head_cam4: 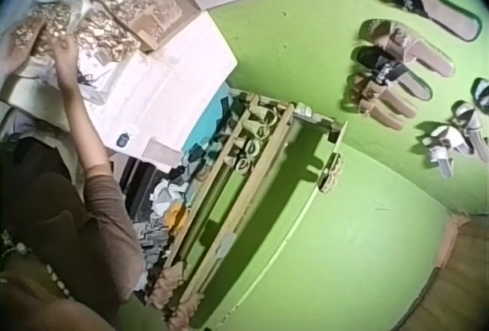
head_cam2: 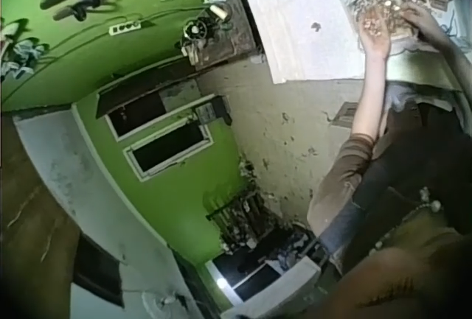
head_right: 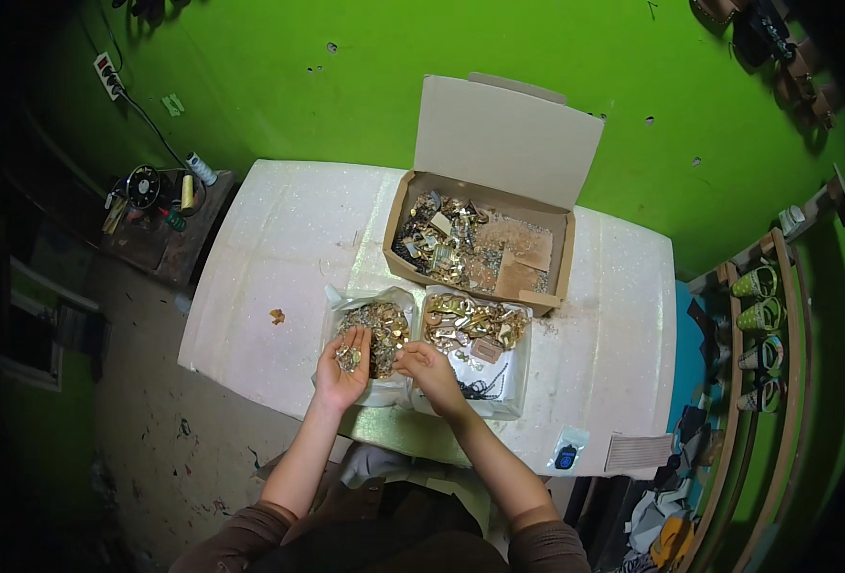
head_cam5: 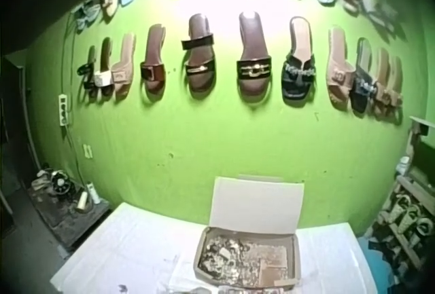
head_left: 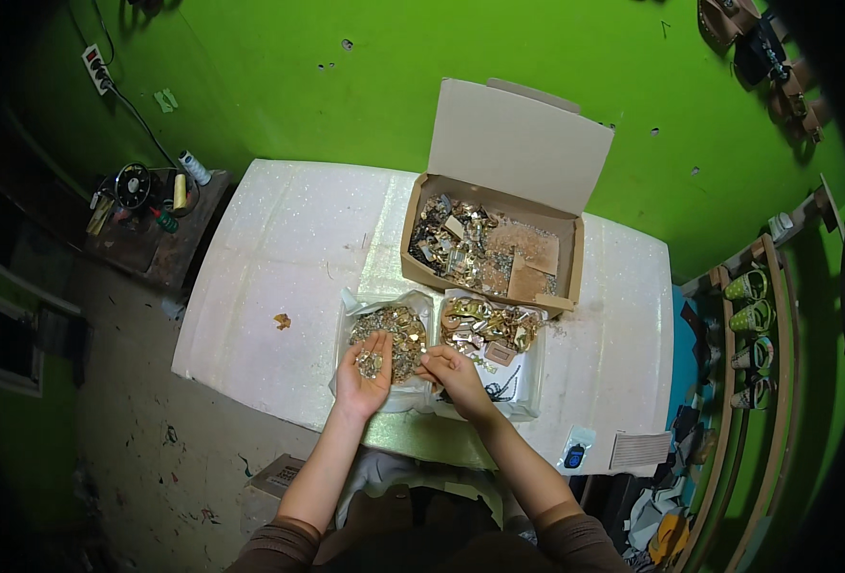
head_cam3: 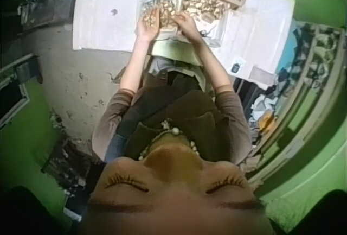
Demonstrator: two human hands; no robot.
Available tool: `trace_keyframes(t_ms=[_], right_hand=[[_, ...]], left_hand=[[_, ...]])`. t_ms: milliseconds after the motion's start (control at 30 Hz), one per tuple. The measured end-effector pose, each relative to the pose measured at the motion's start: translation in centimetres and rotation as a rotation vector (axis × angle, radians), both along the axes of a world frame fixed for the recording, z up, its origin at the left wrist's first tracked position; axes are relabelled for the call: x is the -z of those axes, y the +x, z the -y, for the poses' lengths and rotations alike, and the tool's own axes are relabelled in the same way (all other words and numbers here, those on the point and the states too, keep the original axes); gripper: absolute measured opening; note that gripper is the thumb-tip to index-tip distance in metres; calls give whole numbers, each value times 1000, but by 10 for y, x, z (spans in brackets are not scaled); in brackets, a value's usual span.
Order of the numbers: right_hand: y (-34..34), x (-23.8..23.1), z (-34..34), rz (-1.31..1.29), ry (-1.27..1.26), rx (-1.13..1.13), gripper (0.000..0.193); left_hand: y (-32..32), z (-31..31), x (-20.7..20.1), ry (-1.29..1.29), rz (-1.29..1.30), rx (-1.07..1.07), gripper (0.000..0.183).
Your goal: Sorting small metal shoe buckles and accessories into containers on a table.
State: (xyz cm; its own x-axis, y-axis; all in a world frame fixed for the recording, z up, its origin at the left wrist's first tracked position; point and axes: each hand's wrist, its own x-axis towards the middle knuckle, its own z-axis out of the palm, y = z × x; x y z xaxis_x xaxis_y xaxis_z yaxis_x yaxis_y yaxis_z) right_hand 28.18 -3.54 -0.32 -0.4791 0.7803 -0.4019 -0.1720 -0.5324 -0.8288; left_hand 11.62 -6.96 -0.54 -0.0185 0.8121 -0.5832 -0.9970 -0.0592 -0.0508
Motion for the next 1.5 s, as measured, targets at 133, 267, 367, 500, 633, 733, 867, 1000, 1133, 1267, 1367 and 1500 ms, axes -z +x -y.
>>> trace_keyframes(t_ms=[133, 267, 367, 500, 633, 733, 867, 1000, 1133, 1267, 1367, 1500], right_hand=[[-12, 4, -4, -43, -39, 121, 16], [-26, -9, -2, -9, -65, 246, 18], [-31, -11, 1, 17, 16, 249, 20], [-33, 0, 2, 298, 246, 262, 25], [-44, 5, -4, 628, 362, 196, 23], [-54, 8, -8, 875, 692, 176, 22], [-72, -20, 5, 751, 876, 305, 20], [-83, -33, 18, 882, 1083, 179, 16], [-84, -25, 25, 1038, 1051, 102, 15], [-84, -26, 25, 1018, 1067, 115, 13], [-79, -28, 20, 834, 827, 195, 12], [-79, -30, 19, 844, 886, 224, 13]], left_hand=[[-16, -6, -7, -22, -25, 40, 22], [-31, -10, -15, -3, -37, 120, 24], [-44, -12, -18, 0, -40, 173, 24], [-56, -15, -16, -10, -67, 224, 25], [-62, -21, -10, 21, -76, 337, 29], [-60, -24, -11, 95, -71, 444, 32], [-60, -26, -4, 149, -68, 526, 34], [-55, -28, 14, 214, -75, 580, 38], [-50, -27, 12, 244, -107, 628, 40], [-55, -27, 14, 220, -98, 637, 38], [-58, -26, 7, 178, -80, 616, 37], [-59, -25, 3, 180, -95, 627, 38]])
